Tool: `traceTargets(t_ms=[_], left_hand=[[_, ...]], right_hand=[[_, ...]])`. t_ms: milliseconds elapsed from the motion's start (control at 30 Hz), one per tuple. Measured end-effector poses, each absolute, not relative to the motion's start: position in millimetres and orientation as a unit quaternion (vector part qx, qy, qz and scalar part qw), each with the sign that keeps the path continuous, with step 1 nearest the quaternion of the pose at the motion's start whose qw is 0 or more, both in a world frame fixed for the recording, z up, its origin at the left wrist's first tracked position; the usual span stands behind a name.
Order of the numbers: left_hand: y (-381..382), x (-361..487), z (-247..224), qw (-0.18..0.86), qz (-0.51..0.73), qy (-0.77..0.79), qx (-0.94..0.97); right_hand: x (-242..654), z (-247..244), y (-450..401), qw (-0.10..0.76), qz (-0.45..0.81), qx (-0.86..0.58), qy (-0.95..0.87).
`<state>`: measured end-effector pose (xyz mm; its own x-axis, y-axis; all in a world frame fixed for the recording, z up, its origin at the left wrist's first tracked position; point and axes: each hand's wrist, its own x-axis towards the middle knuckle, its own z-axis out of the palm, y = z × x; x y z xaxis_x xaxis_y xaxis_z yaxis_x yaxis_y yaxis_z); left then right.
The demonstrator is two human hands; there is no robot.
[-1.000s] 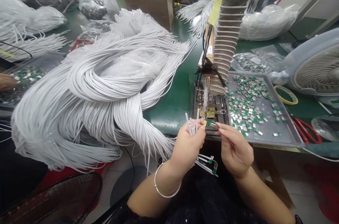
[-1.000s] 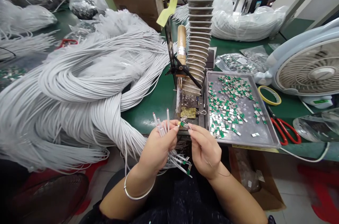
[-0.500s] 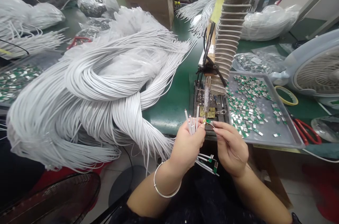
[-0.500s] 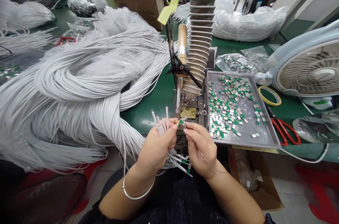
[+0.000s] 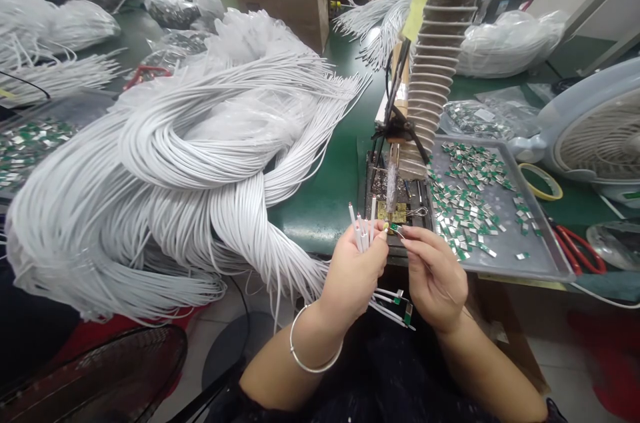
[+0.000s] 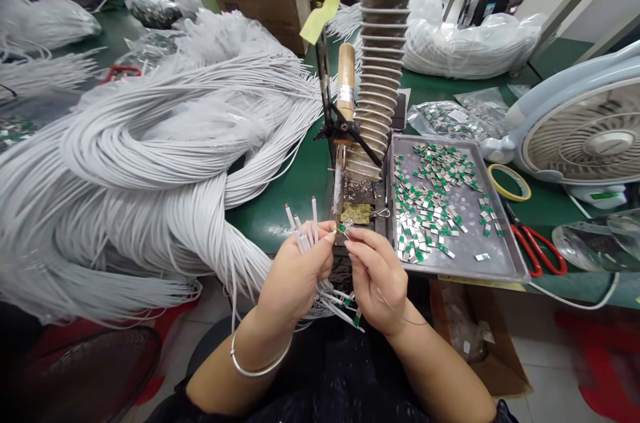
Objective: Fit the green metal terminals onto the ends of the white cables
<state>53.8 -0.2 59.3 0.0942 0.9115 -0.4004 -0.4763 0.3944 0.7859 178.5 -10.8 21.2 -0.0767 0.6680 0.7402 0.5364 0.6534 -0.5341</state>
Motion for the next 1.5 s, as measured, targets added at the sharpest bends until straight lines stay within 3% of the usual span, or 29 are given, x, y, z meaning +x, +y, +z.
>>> traceTargets(t_ms=[1500], left_hand=[[-1.8, 53.8, 61.6, 0.700, 0.498, 0.449, 0.246]], right_hand=[[174.9, 23.9, -10.7, 0.537, 0.051, -0.422, -0.729]])
